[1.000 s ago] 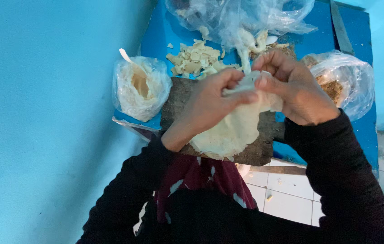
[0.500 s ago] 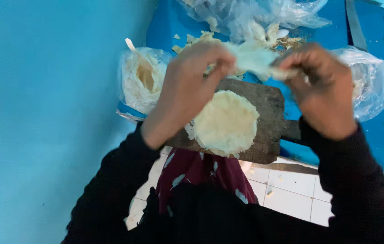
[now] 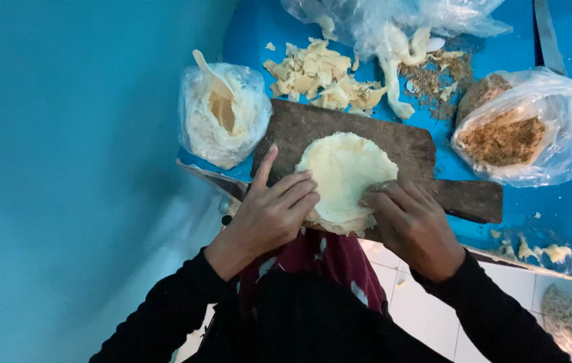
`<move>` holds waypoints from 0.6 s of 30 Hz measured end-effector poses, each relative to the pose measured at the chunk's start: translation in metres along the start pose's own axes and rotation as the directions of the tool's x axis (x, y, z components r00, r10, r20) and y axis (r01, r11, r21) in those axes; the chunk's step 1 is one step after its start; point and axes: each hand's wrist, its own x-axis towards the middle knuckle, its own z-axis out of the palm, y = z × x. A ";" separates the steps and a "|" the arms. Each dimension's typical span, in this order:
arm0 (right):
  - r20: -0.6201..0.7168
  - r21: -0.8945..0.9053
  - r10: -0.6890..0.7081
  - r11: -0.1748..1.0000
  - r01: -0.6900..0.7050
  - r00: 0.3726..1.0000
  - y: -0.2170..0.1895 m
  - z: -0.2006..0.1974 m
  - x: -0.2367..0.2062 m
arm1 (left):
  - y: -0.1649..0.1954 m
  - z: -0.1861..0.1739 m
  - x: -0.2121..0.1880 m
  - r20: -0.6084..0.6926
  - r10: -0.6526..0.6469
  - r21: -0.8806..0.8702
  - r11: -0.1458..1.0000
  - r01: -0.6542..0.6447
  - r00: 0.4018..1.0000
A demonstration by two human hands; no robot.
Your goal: The person works with pale dough sheets at a blue table. They tear and fold pieces of dough, press a round dough piece flat by hand on a wooden board, cut it with a knife, and then fold and shape the cut pieces by hand, setting finished folded pieces on the table.
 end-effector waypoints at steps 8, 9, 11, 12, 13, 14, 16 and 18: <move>0.075 0.004 0.128 0.992 -0.128 0.989 -0.016 -0.004 -0.003 | 0.011 -0.005 0.015 0.061 -0.085 -0.018 0.996 0.086 0.995; 0.047 -0.031 0.058 0.998 -0.056 0.997 -0.017 -0.003 -0.004 | 0.014 0.001 0.021 0.061 -0.109 0.008 0.994 0.109 0.992; -0.002 -0.108 -0.082 0.991 0.081 0.997 -0.017 -0.002 -0.008 | 0.020 0.021 0.037 0.059 -0.113 0.115 0.988 0.105 0.992; 0.030 -0.042 -0.049 0.998 0.050 0.998 -0.014 -0.004 -0.012 | 0.022 0.029 0.042 0.054 -0.116 0.166 0.980 0.106 0.992; 0.065 0.022 -0.021 1.000 0.019 0.998 -0.008 -0.012 -0.017 | 0.022 0.033 0.044 0.106 -0.125 0.092 0.989 0.116 0.986; 0.099 0.085 0.007 0.996 -0.015 0.995 0.001 -0.021 -0.021 | 0.021 0.036 0.045 0.159 -0.126 0.019 0.992 0.125 0.979; 0.081 0.046 0.264 0.962 -0.268 0.961 0.033 -0.053 -0.028 | 0.021 0.038 0.047 0.235 -0.127 -0.055 0.988 0.143 0.964; -0.150 -0.114 0.552 0.815 -0.569 0.820 0.089 -0.096 -0.027 | 0.021 0.034 0.045 0.276 -0.123 -0.058 0.988 0.145 0.953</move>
